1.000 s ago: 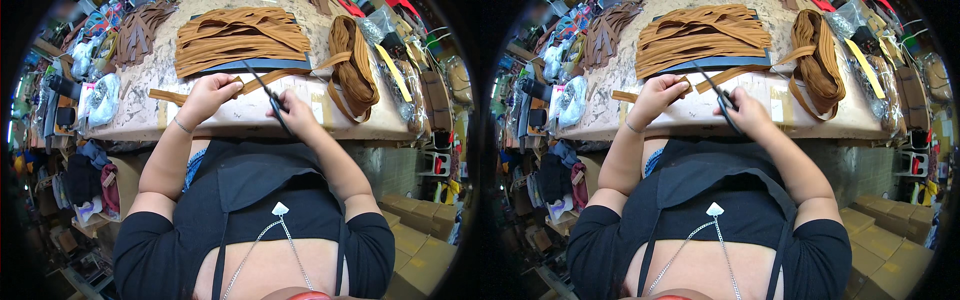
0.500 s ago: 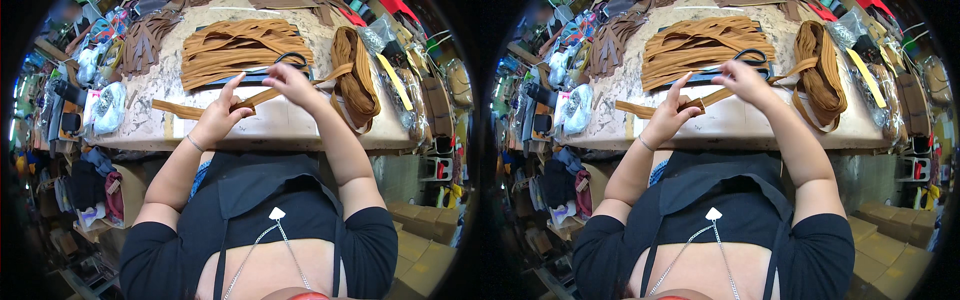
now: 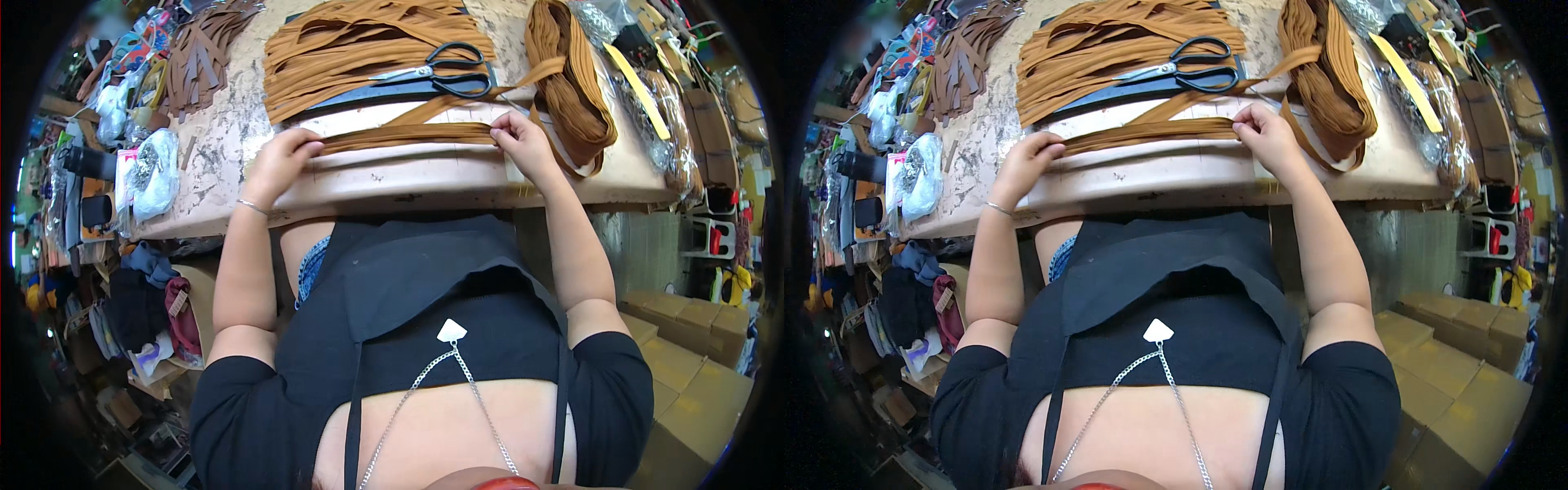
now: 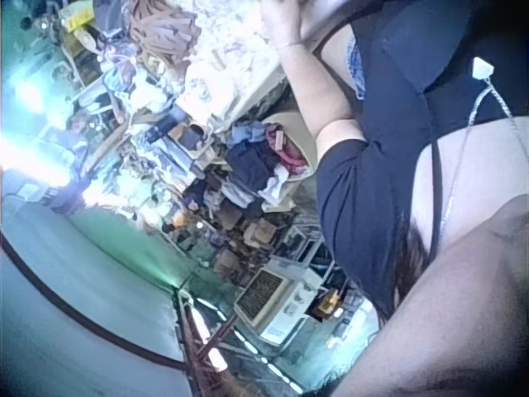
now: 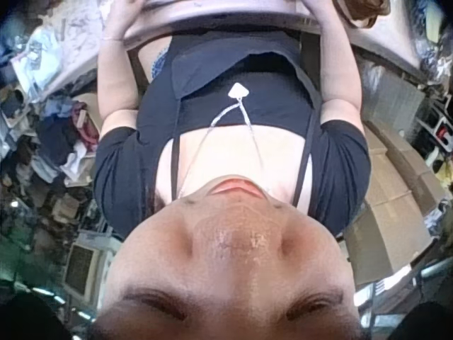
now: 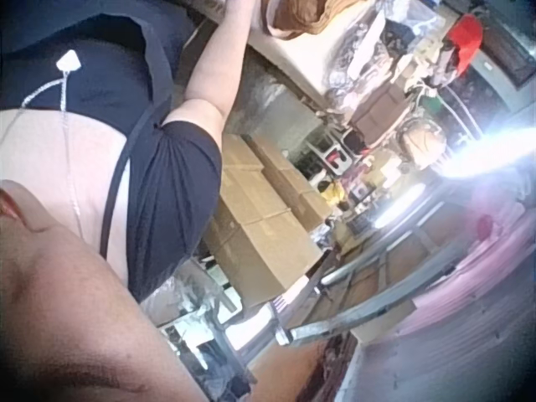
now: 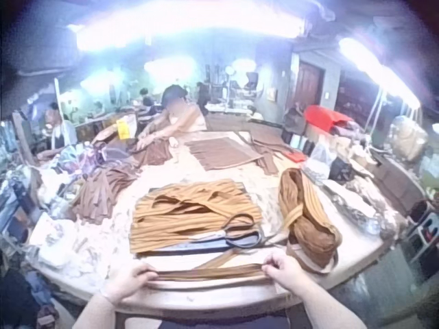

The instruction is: Cutting and sorting leather straps on a workshop workbench.

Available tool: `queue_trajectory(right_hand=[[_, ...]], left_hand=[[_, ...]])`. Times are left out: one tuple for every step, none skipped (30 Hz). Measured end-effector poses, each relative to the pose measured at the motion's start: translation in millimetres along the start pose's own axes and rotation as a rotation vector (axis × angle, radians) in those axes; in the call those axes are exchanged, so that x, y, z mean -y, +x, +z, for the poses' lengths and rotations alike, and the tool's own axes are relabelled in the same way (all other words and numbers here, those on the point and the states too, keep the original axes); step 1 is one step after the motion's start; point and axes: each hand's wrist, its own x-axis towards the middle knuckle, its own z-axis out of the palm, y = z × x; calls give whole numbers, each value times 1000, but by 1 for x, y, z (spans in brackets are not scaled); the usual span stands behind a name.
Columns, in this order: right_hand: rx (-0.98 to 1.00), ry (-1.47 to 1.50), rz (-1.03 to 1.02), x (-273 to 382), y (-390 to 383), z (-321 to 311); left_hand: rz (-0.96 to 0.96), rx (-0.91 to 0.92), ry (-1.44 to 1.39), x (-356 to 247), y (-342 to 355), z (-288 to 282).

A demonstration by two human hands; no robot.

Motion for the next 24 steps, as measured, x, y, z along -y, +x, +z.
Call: queue_trajectory(right_hand=[[-10,-34,-20,2,0,1],[-13,-32,-14,5,-1,3],[-16,-58,24,10,-1,5],[-18,-83,56,15,-1,7],[-20,-81,52,16,0,9],[-22,-46,89,18,1,11],[-28,-11,129,18,1,11],[-34,-8,127,12,2,10],[-69,-26,112,2,5,9],[-101,-45,98,0,6,8],[-103,-45,97,-2,6,7],[-193,-69,35,-4,6,6],[-285,-95,-23,-5,5,4],[-323,-80,-88,-8,6,2],[-328,-81,-83,-10,5,-2],[-332,-76,-95,-4,3,-4],[-339,-73,-106,1,-1,-9],[-317,-113,-98,2,-4,-13],[-320,-115,-94,4,-9,-15],[-234,-231,-106,3,-15,-16],[-146,-345,-116,2,-22,-17],[-127,-415,-147,4,-29,-10],[-158,-523,-212,-4,-35,-3],[-198,-563,-243,-11,-43,4]], left_hand=[[-63,-17,76,-3,-1,-7],[-63,-11,76,-4,-2,-7],[-66,-27,146,-4,-3,-7],[-69,-50,217,-5,-3,-8],[-67,-53,220,-2,-3,-5],[-6,-75,208,4,-2,1],[57,-93,195,1,-1,5],[27,-65,206,-8,-1,4],[33,-65,209,-6,3,3],[31,-74,205,-3,7,3],[29,-82,200,0,9,2],[32,-81,201,4,9,0],[67,-117,139,2,10,-2],[102,-151,77,0,11,-2],[105,-145,75,-2,12,-3],[124,-173,22,-6,11,-5],[146,-197,-34,-14,8,-6],[146,-203,-9,-21,1,-9],[148,-199,-11,-24,-7,-11],[83,-124,26,-24,-13,-12],[17,-50,63,-21,-19,-13],[42,-14,-39,-9,-27,-5],[-43,89,48,-16,-33,-2],[5,57,239,-17,-39,6]])
